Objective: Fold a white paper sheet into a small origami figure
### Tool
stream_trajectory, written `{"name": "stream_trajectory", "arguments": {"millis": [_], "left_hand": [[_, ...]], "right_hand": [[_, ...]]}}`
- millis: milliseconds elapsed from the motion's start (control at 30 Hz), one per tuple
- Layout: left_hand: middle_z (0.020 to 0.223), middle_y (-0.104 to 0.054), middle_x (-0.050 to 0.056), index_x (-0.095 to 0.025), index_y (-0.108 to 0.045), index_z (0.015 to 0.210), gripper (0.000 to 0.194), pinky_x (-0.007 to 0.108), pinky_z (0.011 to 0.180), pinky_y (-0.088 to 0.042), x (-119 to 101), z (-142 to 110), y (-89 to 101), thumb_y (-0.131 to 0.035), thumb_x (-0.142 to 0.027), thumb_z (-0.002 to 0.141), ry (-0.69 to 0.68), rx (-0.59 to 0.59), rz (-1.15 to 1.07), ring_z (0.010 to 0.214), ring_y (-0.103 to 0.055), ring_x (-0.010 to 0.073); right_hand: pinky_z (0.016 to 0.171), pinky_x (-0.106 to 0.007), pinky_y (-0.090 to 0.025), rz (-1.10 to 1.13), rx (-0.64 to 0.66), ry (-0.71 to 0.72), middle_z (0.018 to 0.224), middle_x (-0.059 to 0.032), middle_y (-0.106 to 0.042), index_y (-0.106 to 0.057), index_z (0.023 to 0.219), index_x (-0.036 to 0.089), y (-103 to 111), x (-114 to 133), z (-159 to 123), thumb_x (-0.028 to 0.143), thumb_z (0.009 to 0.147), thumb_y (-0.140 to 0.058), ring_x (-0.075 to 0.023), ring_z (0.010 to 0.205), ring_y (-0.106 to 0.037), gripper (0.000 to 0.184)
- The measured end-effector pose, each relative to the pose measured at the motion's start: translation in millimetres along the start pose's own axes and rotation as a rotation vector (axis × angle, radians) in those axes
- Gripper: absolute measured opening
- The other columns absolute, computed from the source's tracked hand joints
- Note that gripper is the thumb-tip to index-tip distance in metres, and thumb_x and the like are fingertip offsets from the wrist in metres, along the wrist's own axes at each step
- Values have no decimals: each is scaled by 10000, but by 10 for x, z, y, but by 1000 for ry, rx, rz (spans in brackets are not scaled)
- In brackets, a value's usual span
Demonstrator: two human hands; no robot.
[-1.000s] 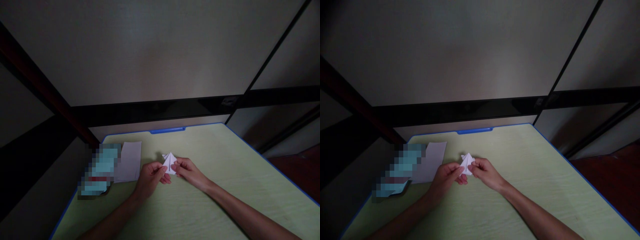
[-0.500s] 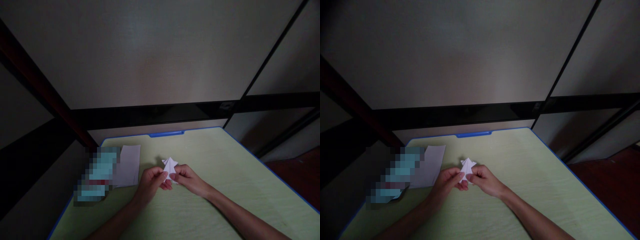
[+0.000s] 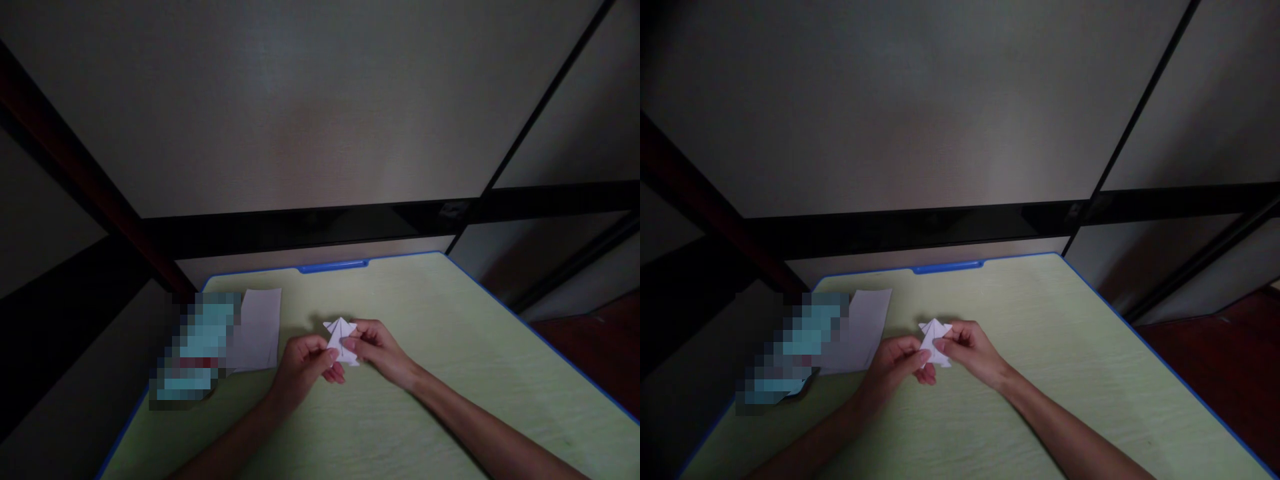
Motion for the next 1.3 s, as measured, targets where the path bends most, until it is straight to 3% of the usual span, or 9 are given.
{"name": "stream_trajectory", "arguments": {"millis": [100,233,500,667,1000,1200,1300], "left_hand": [[482,-612,38,-115,-525,518,237,227,455,-426,37,-12,-52,-603,-330,578,26,43,-14,446,-568,136],[519,-601,26,-107,-545,579,262,215,469,-410,60,14,-103,-607,-361,577,29,113,-38,491,-568,136],[460,-524,-29,-118,-513,572,272,169,408,-329,102,88,23,-633,-360,544,41,-5,-129,413,-459,71],[494,-559,-10,-115,-537,570,260,182,436,-358,33,57,9,-660,-336,507,12,8,-90,451,-491,90],[469,-568,4,-103,-570,571,274,211,421,-406,84,62,-26,-602,-376,569,12,37,-36,422,-503,107],[435,-529,3,-99,-546,494,296,181,381,-350,36,10,-60,-570,-374,601,-35,57,30,391,-454,81],[407,-488,-14,-107,-523,468,289,176,375,-329,-5,-2,-21,-565,-354,613,-90,-8,92,385,-435,75]], "right_hand": [[387,-179,-209,27,-55,-32,450,61,-392,-446,546,134,84,-87,-5,366,657,-567,-39,396,-302,284],[374,-178,-195,43,-15,-66,445,52,-409,-444,533,130,41,-133,-19,392,660,-553,-39,389,-318,311],[391,-181,-210,-7,66,-69,452,57,-382,-465,542,126,-65,-78,-33,371,668,-547,-40,407,-304,287],[385,-178,-219,-24,44,-60,440,58,-389,-460,527,130,-35,-90,-26,364,668,-550,-40,396,-310,288],[376,-179,-211,-32,22,-89,416,56,-391,-455,500,129,-31,-111,-32,398,681,-513,-39,374,-311,330],[384,-190,-204,-105,50,-47,396,49,-381,-406,418,141,-53,-72,-81,360,716,-481,-40,374,-300,377],[376,-189,-196,-131,-4,-41,390,54,-363,-387,413,147,-21,-54,-82,369,702,-493,-39,371,-287,379]]}}
Point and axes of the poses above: each hand's wrist, its own z-axis towards the middle knuckle, its own y-axis out of the back of the hand, x = y × z, the point moved 10 cm from there along z, towards the middle knuckle
